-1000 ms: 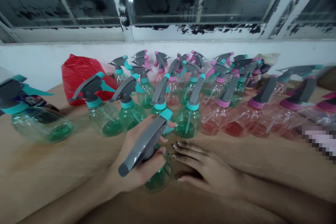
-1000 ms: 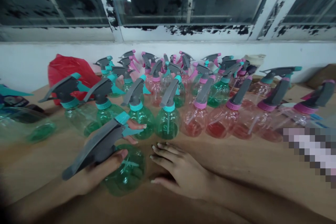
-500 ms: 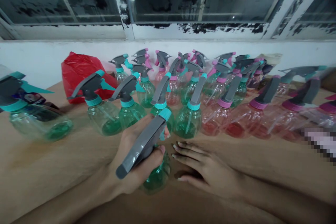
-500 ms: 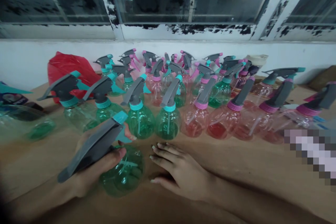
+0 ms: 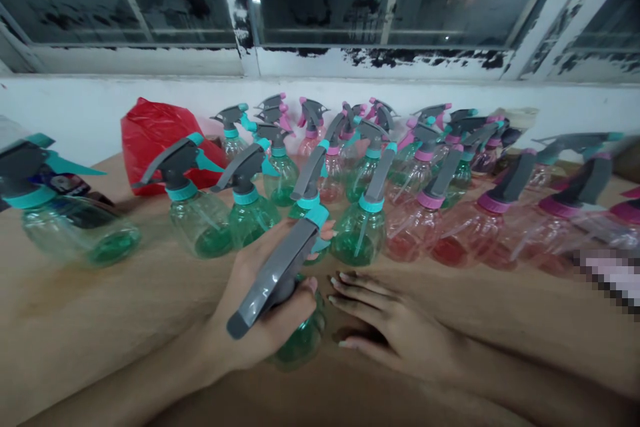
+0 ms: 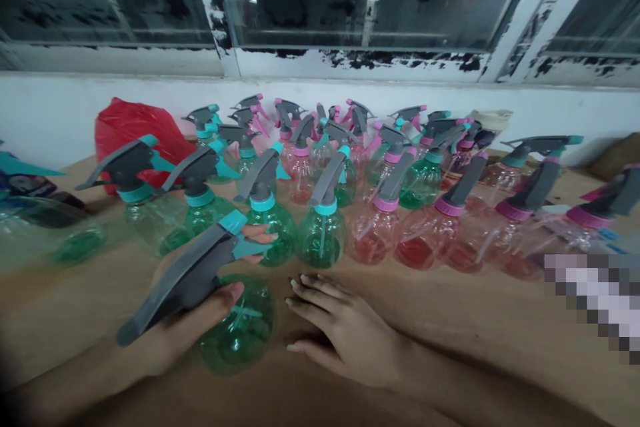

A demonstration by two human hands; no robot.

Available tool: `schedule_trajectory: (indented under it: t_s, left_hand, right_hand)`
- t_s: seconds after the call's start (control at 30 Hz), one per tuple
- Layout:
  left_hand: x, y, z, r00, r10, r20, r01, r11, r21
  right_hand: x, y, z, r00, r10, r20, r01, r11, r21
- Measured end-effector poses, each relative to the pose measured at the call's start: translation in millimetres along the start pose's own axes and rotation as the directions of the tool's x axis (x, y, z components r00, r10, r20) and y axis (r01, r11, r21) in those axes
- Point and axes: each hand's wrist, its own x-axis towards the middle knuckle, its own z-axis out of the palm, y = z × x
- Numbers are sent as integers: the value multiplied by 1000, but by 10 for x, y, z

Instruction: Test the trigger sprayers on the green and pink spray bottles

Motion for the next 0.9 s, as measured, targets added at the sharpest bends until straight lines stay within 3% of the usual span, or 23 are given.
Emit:
schedule_trajectory:
  t_s: [0.6, 0.9]
  left_hand:
    - [-41, 19, 35, 993, -113, 44, 120, 970, -211]
    - [-1, 32, 32, 994, -107, 30, 111, 976, -190]
  right_hand:
    - [6, -10, -17, 999, 7, 33, -6, 999, -46]
    - [-4, 10, -7, 1000, -9, 29, 10, 999, -40]
